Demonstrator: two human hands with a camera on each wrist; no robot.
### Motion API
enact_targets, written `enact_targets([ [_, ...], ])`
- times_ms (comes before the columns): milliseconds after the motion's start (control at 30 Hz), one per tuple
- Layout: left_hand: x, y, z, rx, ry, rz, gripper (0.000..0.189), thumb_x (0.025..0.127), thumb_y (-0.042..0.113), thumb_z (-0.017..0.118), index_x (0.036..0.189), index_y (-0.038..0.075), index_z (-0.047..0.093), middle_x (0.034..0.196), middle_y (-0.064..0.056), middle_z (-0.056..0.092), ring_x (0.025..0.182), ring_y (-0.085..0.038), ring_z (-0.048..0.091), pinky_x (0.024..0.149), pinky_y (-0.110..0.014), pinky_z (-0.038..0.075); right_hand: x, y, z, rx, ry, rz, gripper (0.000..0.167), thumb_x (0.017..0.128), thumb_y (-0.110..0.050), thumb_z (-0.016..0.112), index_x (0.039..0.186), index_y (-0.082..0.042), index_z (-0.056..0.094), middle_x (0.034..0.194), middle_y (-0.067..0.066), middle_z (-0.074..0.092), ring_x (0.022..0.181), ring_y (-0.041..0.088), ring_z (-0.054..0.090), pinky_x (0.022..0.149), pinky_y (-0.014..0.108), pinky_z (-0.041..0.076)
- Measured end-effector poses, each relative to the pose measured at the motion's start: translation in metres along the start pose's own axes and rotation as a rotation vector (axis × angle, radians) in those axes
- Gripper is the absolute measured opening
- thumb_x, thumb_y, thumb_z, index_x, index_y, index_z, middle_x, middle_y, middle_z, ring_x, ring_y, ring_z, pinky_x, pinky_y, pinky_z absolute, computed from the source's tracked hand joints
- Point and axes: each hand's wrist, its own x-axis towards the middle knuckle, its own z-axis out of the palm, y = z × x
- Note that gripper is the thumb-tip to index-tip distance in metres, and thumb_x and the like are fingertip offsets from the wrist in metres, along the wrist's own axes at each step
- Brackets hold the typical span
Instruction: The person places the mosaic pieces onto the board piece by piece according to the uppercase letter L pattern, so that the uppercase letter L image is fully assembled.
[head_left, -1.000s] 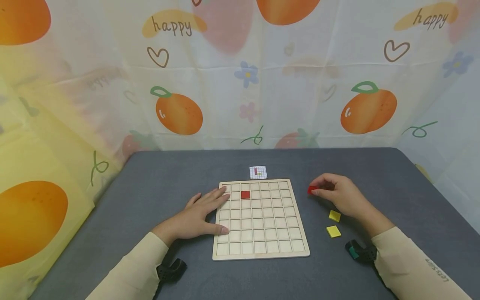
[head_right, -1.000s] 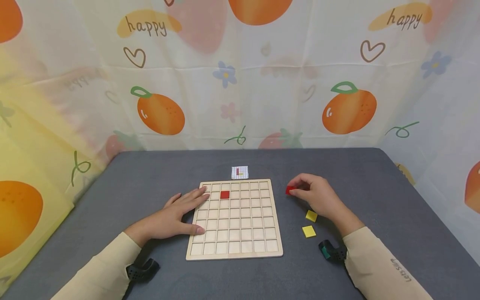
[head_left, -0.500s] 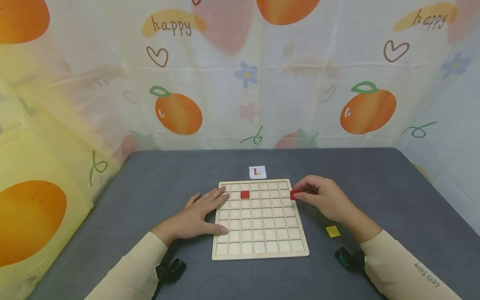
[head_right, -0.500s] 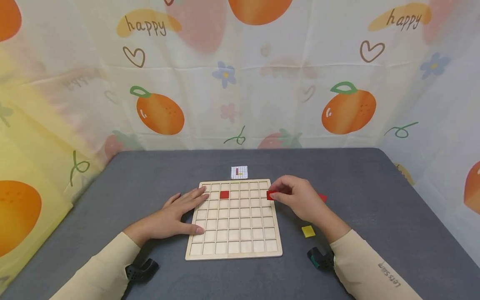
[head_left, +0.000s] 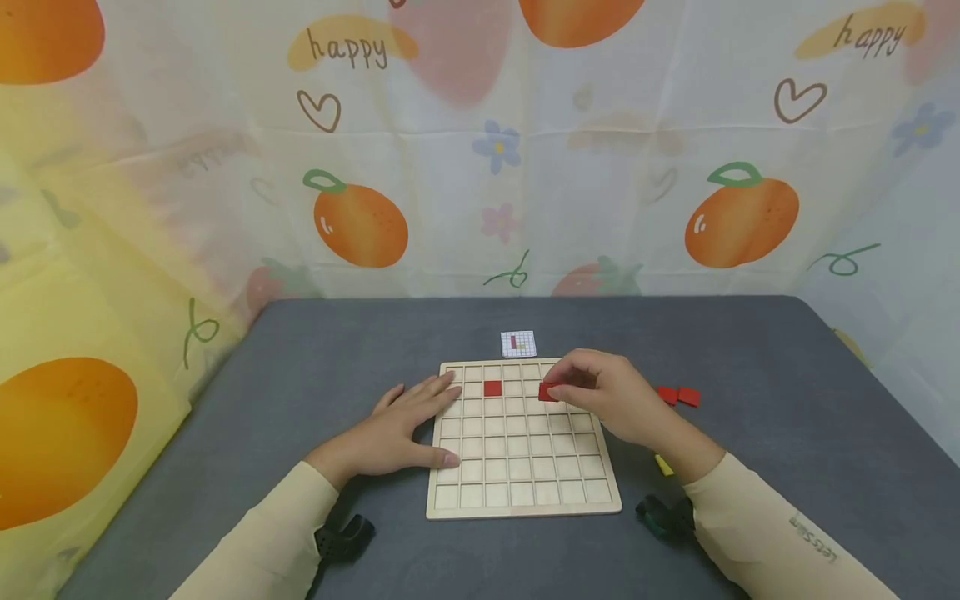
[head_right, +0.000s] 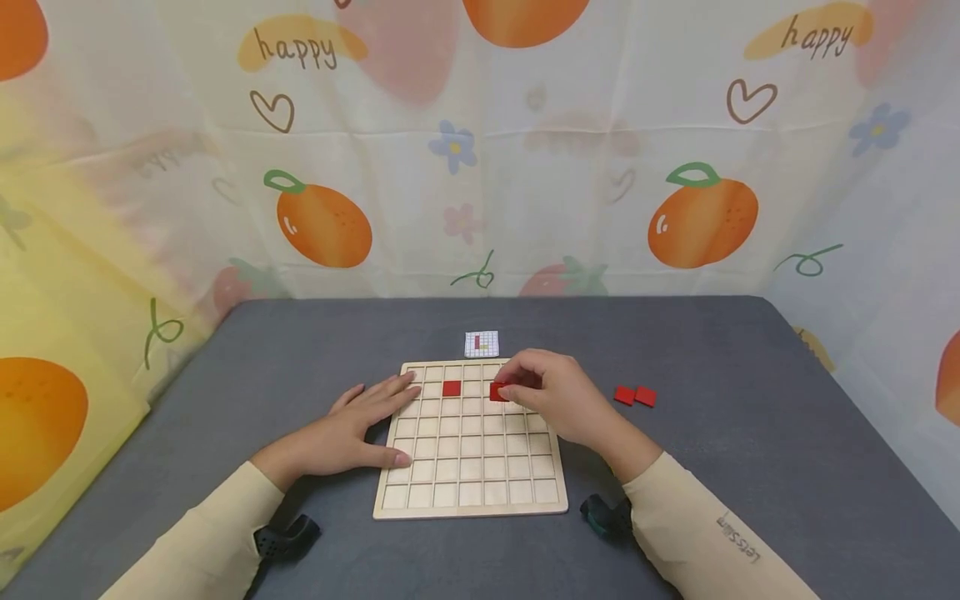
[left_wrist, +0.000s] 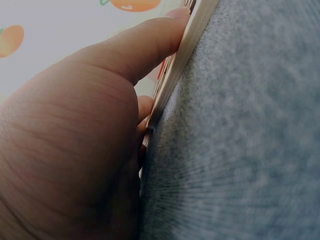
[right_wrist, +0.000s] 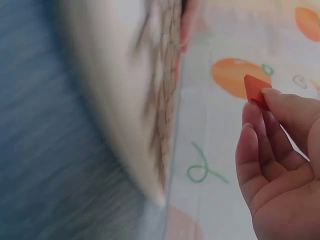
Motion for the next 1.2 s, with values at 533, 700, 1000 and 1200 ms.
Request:
enact_targets([
  [533,0.001,0.0,0.002,-0.005,-0.019,-0.004,0.107,0.093,0.069,0.076,0.175,0.02,0.027,0.182,0.002,0.011,0.166,-0.026,0.006,0.123,-0.066,-0.005,0.033,-0.022,0.018,0.13,0.069,0.016,0.009,0.102,-0.007,0.08,0.111,-0.008,0.077,0.102,0.003,0.075,0.095,0.038,0.072,0.084,0.039,0.058],
  [700,0.001,0.0,0.002,-0.008,-0.016,-0.006,0.107,0.093,0.068,0.076,0.175,0.02,0.028,0.182,0.002,0.011,0.166,-0.026,0.006,0.123,-0.067,-0.006,0.039,-0.021,0.026,0.156,0.066,0.03,0.01,0.103,-0.006,0.078,0.112,-0.006,0.077,0.104,0.004,0.076,0.1,0.041,0.072,0.09,0.049,0.059],
  [1000,0.002,0.001,0.0,-0.004,-0.003,0.001,0.106,0.093,0.068,0.076,0.175,0.019,0.029,0.181,0.001,0.012,0.166,-0.028,0.006,0.123,-0.068,-0.006,0.042,-0.006,0.046,0.121,0.015,0.066,0.006,0.101,-0.007,0.079,0.107,-0.006,0.078,0.098,0.001,0.075,0.091,0.032,0.072,0.083,0.04,0.057],
  [1200,0.001,0.0,0.0,-0.005,-0.007,-0.008,0.106,0.094,0.069,0.076,0.175,0.019,0.029,0.181,0.001,0.011,0.166,-0.027,0.006,0.123,-0.068,-0.006,0.044,-0.004,0.057,0.088,-0.028,0.096,0.004,0.1,-0.005,0.079,0.103,-0.008,0.08,0.098,-0.001,0.075,0.091,0.024,0.071,0.087,0.041,0.055],
])
